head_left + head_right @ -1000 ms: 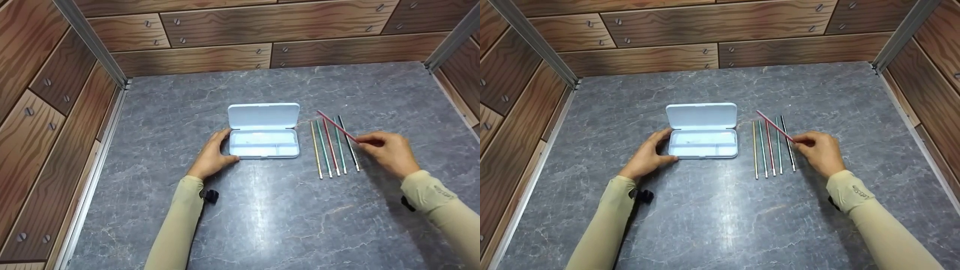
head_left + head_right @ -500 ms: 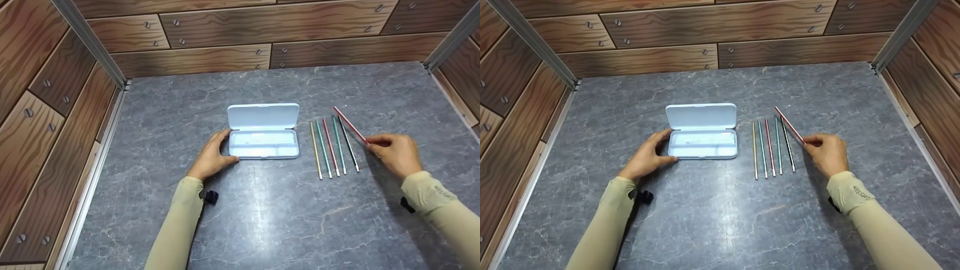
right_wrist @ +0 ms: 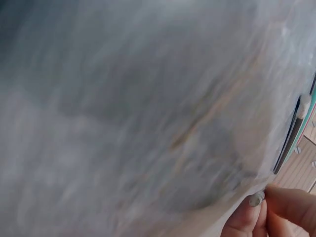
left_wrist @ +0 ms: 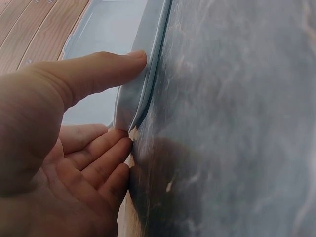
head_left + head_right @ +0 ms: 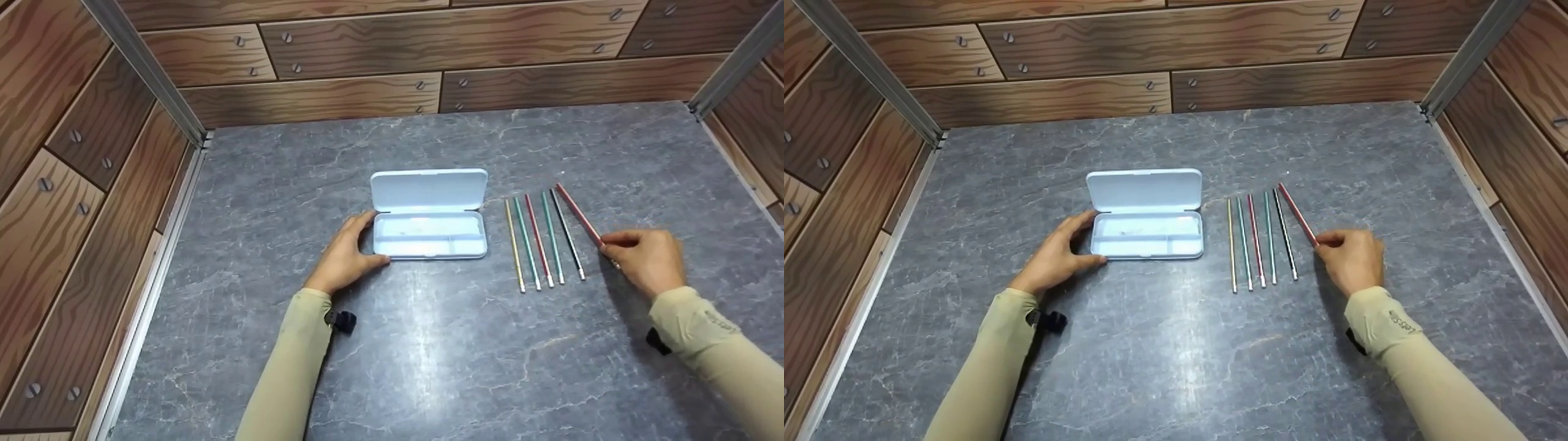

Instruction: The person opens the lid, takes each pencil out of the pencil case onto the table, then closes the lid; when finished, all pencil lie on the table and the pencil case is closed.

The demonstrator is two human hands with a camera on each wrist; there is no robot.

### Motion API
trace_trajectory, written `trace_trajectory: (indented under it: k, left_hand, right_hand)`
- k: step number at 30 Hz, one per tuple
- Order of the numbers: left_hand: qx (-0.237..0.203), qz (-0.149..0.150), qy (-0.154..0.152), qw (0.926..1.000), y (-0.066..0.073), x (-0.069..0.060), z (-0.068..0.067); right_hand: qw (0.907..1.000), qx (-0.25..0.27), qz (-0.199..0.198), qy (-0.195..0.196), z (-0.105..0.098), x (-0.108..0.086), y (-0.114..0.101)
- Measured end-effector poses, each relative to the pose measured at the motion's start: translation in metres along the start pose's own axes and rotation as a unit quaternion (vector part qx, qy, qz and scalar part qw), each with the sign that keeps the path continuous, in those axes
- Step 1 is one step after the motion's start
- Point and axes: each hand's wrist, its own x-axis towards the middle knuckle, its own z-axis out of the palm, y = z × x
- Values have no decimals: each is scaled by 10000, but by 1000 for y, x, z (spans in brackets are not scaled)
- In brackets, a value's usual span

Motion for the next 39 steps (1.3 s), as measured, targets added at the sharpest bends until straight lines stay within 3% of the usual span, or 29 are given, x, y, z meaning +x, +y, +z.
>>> trace_trajectory:
  k: [11,29,32,34,39]
  left_hand:
    - [28,-21,-4,10000,-1,0,1]
    - [30,19,10,10000,-1,1,0]
    - [10,22,-15,10000,-4,2,1]
    - [31,89,0,10000,-14,6,4]
    - [80,163,49,9998,-15,6,4]
  right_hand:
    - [9996,70,147,-215,7,-8,-9]
    - [9997,-56,-111,-187,10,-9,-14]
    - [9998,-40,-120,-144,10,-8,-15]
    - [9999,-36,-96,-99,9,-6,-17]
    - [9997,10,-234,72,11,1,-31]
